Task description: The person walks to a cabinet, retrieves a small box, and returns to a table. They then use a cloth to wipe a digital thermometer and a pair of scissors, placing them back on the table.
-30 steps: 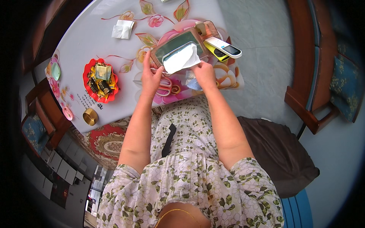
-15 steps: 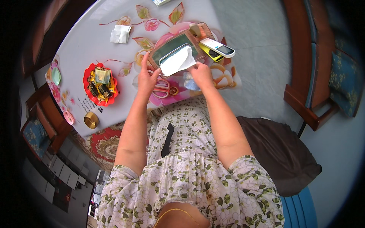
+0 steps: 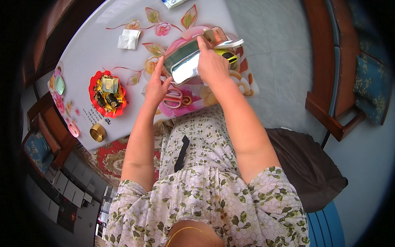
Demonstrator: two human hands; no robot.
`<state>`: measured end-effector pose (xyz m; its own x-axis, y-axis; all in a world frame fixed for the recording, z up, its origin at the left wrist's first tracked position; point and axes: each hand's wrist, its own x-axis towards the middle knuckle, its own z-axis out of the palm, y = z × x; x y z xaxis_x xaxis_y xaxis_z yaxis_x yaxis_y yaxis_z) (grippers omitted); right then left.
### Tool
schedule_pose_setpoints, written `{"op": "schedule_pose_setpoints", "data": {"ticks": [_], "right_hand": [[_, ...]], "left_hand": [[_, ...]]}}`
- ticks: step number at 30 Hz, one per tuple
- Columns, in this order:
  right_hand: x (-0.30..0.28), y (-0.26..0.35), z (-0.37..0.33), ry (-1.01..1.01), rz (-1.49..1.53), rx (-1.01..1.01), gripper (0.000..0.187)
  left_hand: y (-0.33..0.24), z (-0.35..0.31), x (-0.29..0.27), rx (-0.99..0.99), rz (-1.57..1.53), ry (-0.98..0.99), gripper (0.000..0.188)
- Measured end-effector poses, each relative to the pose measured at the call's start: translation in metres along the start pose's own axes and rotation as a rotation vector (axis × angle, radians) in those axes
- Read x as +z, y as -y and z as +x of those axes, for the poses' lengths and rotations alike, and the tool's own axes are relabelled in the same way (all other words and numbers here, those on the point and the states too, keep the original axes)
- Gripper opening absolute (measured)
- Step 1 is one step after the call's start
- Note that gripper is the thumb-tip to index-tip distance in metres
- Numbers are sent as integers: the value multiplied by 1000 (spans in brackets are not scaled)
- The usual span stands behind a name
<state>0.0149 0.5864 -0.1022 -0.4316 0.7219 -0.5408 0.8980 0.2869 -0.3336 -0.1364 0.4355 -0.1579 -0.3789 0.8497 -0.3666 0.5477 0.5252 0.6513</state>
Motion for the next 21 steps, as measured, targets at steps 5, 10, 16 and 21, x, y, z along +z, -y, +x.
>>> {"op": "schedule_pose_setpoints", "data": {"ticks": [5, 10, 16, 21], "right_hand": [[6, 6, 8, 153, -54, 90, 73], [13, 4, 8, 183, -80, 108, 78], [19, 3, 10, 159, -94, 110, 79], [21, -3, 7, 84, 59, 129, 66]], "left_hand": [[1, -1, -1, 17, -17, -6, 78], [1, 0, -3, 7, -30, 19, 76], [10, 11, -2, 44, -165, -46, 53], [32, 26, 13, -179, -508, -136, 37]]}}
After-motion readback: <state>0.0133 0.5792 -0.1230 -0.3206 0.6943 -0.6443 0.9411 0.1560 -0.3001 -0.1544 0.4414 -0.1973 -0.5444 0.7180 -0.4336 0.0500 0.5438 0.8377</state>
